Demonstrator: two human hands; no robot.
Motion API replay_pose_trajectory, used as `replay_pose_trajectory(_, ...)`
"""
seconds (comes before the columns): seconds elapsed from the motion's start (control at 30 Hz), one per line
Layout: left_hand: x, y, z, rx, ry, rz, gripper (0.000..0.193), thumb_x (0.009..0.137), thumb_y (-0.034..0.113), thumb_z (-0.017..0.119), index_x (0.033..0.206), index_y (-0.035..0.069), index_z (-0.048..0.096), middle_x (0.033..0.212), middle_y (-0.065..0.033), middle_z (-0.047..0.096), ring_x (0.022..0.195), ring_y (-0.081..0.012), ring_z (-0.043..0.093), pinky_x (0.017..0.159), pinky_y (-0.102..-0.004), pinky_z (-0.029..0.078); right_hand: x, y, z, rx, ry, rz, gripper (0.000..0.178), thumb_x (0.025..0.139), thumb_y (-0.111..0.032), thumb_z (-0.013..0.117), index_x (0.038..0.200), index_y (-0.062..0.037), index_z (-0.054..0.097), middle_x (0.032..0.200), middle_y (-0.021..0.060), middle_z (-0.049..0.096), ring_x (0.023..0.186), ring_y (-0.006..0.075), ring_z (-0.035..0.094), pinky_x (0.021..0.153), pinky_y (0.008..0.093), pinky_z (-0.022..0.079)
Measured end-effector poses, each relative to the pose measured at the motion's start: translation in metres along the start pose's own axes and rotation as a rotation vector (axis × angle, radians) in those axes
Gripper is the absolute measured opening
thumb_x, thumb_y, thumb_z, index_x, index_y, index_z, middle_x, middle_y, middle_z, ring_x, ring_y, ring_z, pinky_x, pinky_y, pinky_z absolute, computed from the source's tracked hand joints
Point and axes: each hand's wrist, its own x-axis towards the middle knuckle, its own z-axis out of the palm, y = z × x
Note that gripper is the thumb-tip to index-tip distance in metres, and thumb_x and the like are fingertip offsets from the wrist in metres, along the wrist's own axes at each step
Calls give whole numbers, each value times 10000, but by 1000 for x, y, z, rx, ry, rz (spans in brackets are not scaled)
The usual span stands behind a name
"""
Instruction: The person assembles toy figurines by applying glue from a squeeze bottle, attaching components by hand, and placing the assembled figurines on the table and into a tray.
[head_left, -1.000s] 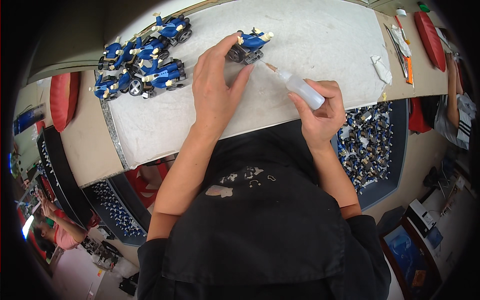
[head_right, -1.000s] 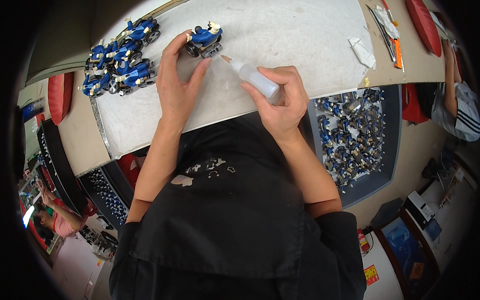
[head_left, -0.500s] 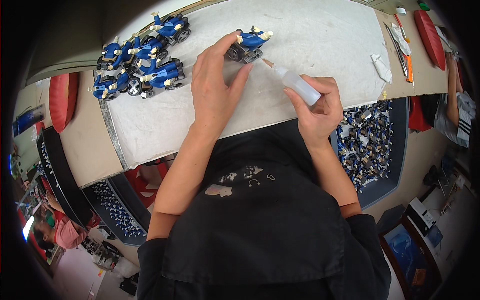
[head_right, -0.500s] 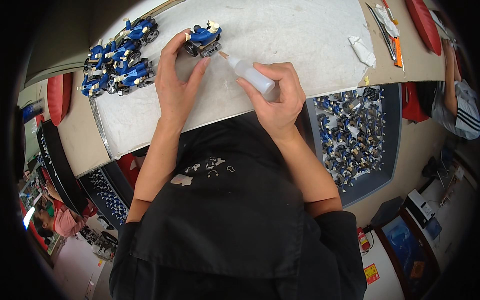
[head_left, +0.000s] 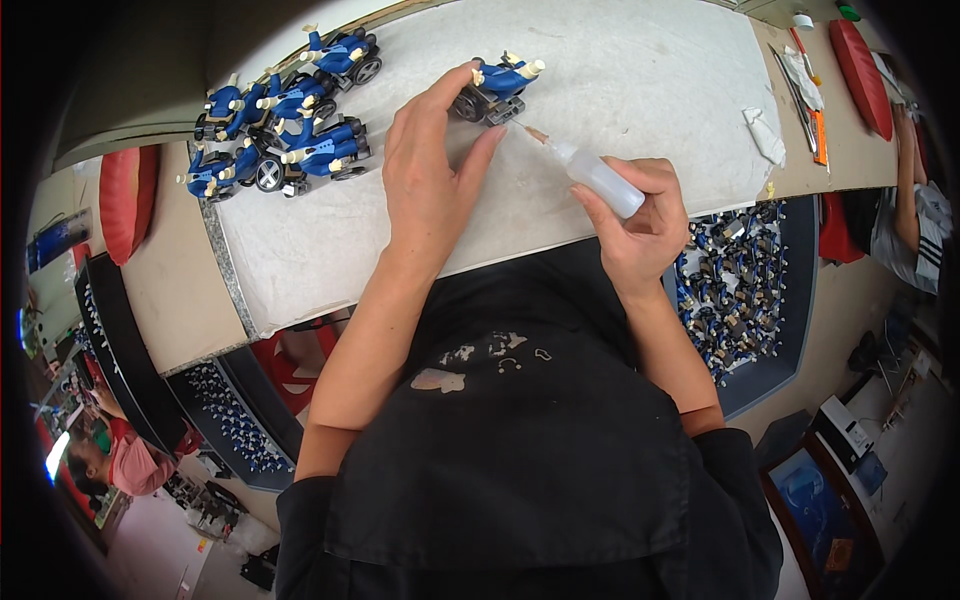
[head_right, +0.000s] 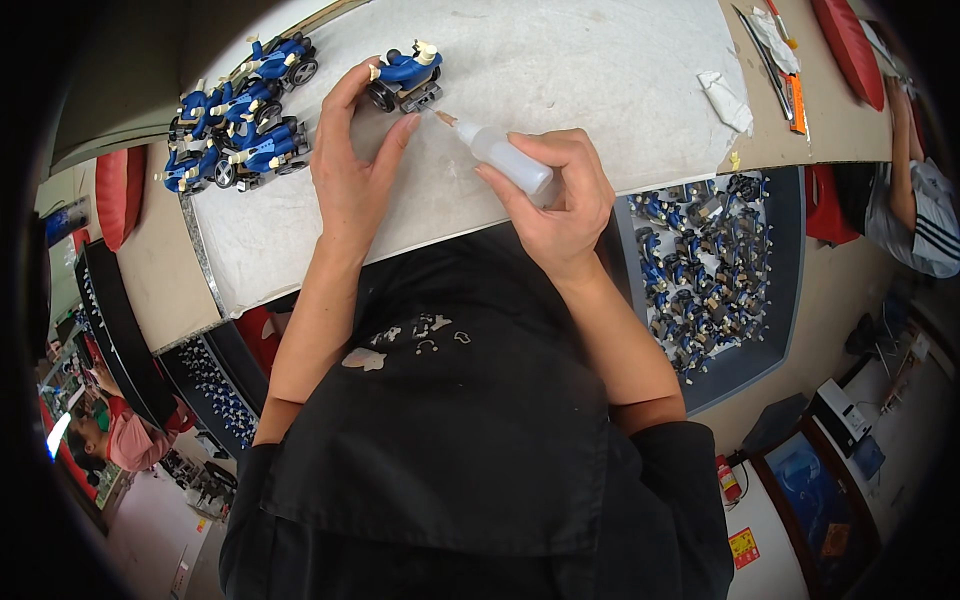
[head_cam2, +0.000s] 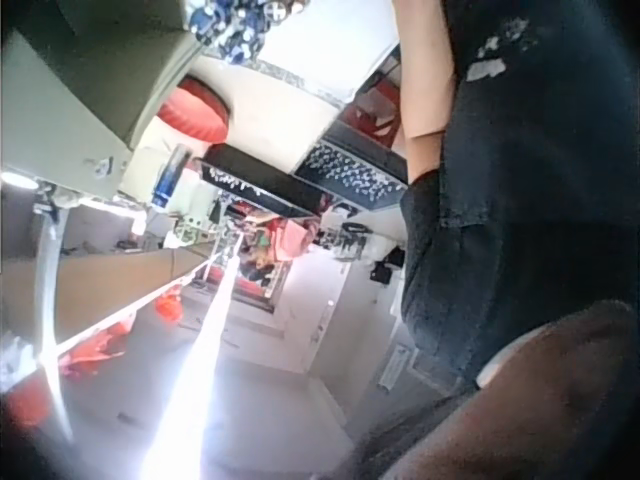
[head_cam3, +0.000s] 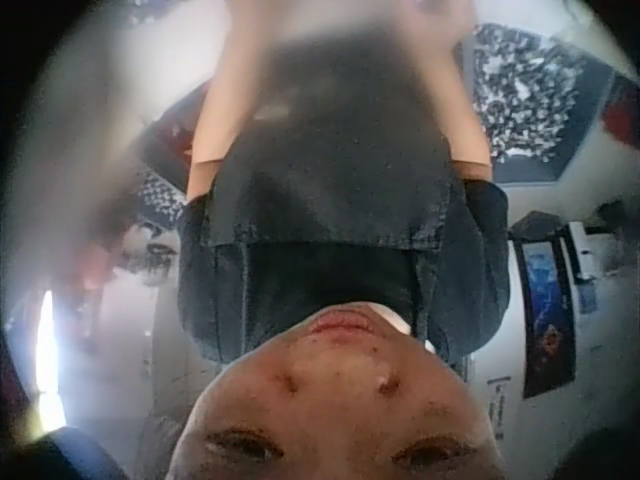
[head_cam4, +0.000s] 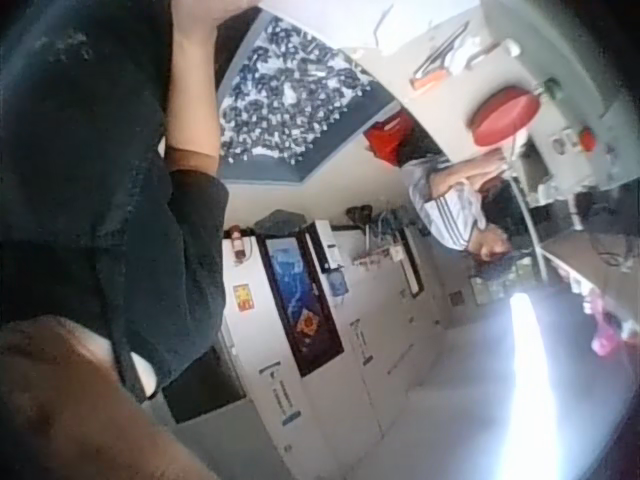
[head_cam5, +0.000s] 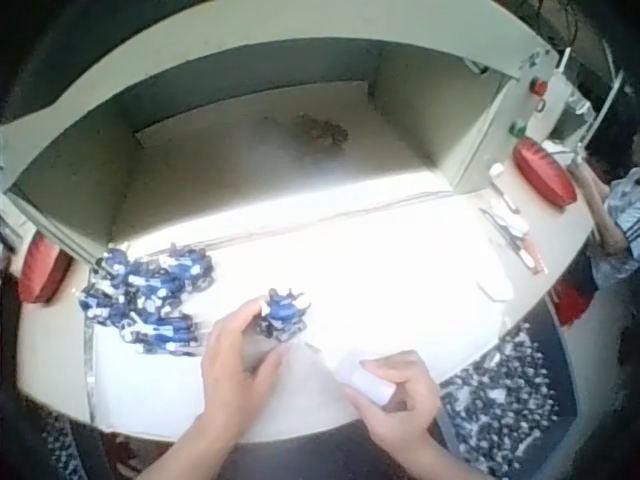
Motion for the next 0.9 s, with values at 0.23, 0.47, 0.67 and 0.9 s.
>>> replay_pose_trajectory(0.23,1,-1,1,-16,5,-1,518,702,19,693,1168,21,465,1167,-120,528,1063,-229,524,913,-318,421,1,0,1,-3,-1,4,337,594,-24,777,865,-22,576,777,98,589,668,186,577,555,261,452)
replay_pose_trajectory(0.47,-1,0,1,-10,8,6,520,697,12,694,1165,20,467,1164,-122,529,1065,-230,523,913,-317,421,-1,-2,2,-7,-1,-14,335,595,-21,776,862,-17,574,773,102,590,664,188,576,554,261,452)
replay_pose_trajectory(0.67,-3,-2,4,5,67,30,521,654,47,713,1130,48,501,1077,-78,580,938,-240,547,796,-327,437,-3,-1,1,-17,-11,-7,333,596,-19,774,864,-17,574,767,103,589,656,190,573,549,263,451)
replay_pose_trajectory(0.9,0,-4,4,-3,34,4,529,685,44,704,1162,39,475,1125,-95,548,996,-228,537,858,-320,423,1,0,-1,10,-16,24,327,625,5,753,886,-5,557,823,99,569,714,163,561,608,251,454)
